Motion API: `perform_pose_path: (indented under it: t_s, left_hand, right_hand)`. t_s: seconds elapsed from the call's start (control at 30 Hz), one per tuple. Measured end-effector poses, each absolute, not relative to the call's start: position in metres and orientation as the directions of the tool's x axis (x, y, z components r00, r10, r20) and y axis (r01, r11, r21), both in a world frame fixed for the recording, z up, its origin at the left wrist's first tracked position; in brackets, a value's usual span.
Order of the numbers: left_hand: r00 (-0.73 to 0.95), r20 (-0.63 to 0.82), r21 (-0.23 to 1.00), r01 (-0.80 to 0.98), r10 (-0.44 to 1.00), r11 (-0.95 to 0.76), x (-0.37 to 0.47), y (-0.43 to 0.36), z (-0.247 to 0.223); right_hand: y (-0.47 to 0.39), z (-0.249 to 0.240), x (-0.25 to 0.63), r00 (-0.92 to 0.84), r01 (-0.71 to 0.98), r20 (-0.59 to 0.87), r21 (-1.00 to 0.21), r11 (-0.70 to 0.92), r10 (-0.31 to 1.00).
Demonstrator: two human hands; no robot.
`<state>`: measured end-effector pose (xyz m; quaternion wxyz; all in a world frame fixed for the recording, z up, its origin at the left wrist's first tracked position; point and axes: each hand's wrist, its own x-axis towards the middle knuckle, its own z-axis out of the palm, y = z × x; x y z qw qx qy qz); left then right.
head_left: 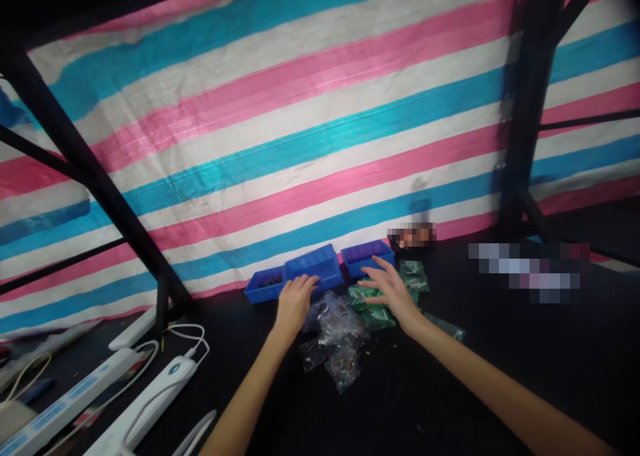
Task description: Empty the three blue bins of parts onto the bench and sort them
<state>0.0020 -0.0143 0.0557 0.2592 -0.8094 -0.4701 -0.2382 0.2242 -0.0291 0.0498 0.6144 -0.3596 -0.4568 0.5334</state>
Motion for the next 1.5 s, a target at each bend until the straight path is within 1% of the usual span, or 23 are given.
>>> perform_pose_path:
  t_s: [0.13,0.2,0.3,0.43,0.5,0.6,0.67,0.73,0.83,0.93,1.0,1.07,1.23,1.37,1.43,1.5]
  left_hand:
    - [0.492,0.536,-0.265,0.870,0.686,-0.417,0.002,0.003,0.051]
    - [0.509,0.508,-0.278,0.860,0.695,-0.427,0.006,0.008,0.044]
    - [0.480,0.511,-0.257,0.877,0.713,-0.406,0.014,0.016,0.036]
    - [0.418,0.538,-0.233,0.908,0.731,-0.348,0.019,0.031,0.033]
    - [0.368,0.569,-0.210,0.930,0.736,-0.303,0.019,0.037,0.034]
    - [0.278,0.595,-0.135,0.960,0.754,-0.247,0.019,0.043,0.035]
    - [0.240,0.599,-0.079,0.967,0.764,-0.242,0.023,0.044,0.037]
    - [0.239,0.605,-0.034,0.961,0.760,-0.275,0.032,0.044,0.039]
    - [0.329,0.591,-0.006,0.915,0.737,-0.404,0.054,0.046,0.044]
    - [0.492,0.505,-0.042,0.834,0.709,-0.550,0.078,0.048,0.047]
    - [0.558,0.429,-0.062,0.803,0.711,-0.593,0.087,0.050,0.045]
    - [0.561,0.391,-0.058,0.806,0.729,-0.589,0.090,0.051,0.039]
    - [0.488,0.451,-0.022,0.843,0.748,-0.537,0.082,0.046,0.021]
    - [0.421,0.512,0.001,0.871,0.749,-0.491,0.063,0.040,0.028]
    - [0.336,0.582,0.002,0.910,0.741,-0.415,0.043,0.038,0.034]
    - [0.203,0.659,0.014,0.959,0.724,-0.281,0.015,0.037,0.036]
  right_hand:
    - [-0.032,0.054,0.225,0.042,-0.346,0.192,-0.918,0.195,0.980]
    - [-0.034,0.056,0.225,0.048,-0.345,0.189,-0.918,0.194,0.981]
    - [-0.035,0.058,0.223,0.048,-0.328,0.205,-0.921,0.209,0.978]
    - [-0.031,0.055,0.223,0.059,-0.264,0.252,-0.929,0.259,0.966]
    - [-0.029,0.053,0.223,0.070,-0.232,0.260,-0.935,0.269,0.963]
    - [-0.028,0.049,0.221,0.069,-0.197,0.273,-0.939,0.281,0.960]
    - [-0.029,0.046,0.219,0.060,-0.166,0.289,-0.941,0.295,0.956]
    - [-0.030,0.043,0.216,0.050,-0.133,0.309,-0.940,0.313,0.950]
    - [-0.030,0.041,0.213,0.028,-0.102,0.339,-0.935,0.340,0.941]
    - [-0.030,0.042,0.214,0.021,-0.084,0.350,-0.933,0.350,0.937]
    - [-0.029,0.044,0.216,0.023,-0.076,0.355,-0.931,0.356,0.934]
    - [-0.029,0.044,0.217,0.023,-0.068,0.363,-0.929,0.363,0.932]
    - [-0.026,0.039,0.218,0.020,-0.022,0.368,-0.929,0.369,0.930]
    - [-0.023,0.035,0.217,0.015,0.011,0.364,-0.932,0.364,0.931]
    - [-0.023,0.035,0.217,0.014,0.030,0.360,-0.933,0.359,0.933]
    - [-0.025,0.035,0.216,0.011,0.061,0.373,-0.926,0.371,0.928]
